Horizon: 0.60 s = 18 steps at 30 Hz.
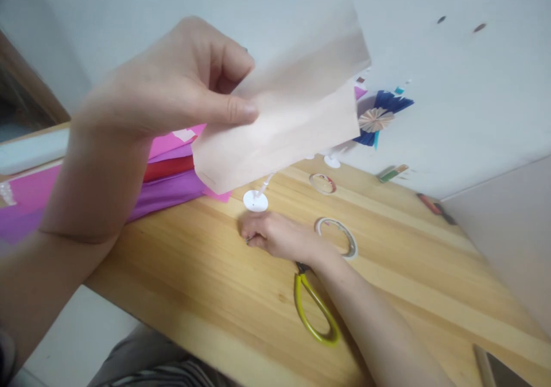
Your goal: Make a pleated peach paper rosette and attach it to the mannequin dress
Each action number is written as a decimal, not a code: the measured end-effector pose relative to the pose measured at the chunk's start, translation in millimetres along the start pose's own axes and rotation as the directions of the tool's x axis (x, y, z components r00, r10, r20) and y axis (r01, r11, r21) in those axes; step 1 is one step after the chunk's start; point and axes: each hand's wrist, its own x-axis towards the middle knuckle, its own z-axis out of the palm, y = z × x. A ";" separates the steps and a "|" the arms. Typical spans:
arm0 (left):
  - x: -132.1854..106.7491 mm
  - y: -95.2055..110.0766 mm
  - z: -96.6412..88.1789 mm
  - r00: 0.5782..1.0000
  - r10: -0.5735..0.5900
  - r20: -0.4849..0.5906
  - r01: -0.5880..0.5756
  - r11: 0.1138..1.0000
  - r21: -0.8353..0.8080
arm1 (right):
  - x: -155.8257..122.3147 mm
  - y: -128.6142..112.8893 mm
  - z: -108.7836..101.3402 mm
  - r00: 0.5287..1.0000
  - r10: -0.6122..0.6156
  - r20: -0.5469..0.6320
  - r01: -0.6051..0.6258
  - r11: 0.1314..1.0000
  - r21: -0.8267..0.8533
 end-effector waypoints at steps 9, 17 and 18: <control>1.8 0.1 1.3 1.000 0.004 0.023 -0.004 1.000 -0.008 | 4.4 -7.4 5.2 1.000 0.009 0.009 -0.008 0.993 -0.114; 0.2 0.6 -0.3 1.000 0.015 0.006 -0.015 1.000 0.021 | -30.1 -7.4 -48.2 0.914 0.277 -0.296 -0.346 0.913 -0.215; -0.1 0.6 -0.3 1.000 0.015 0.006 -0.015 1.000 0.027 | -35.8 -8.0 -56.1 0.890 0.315 -0.330 -0.395 0.894 -0.213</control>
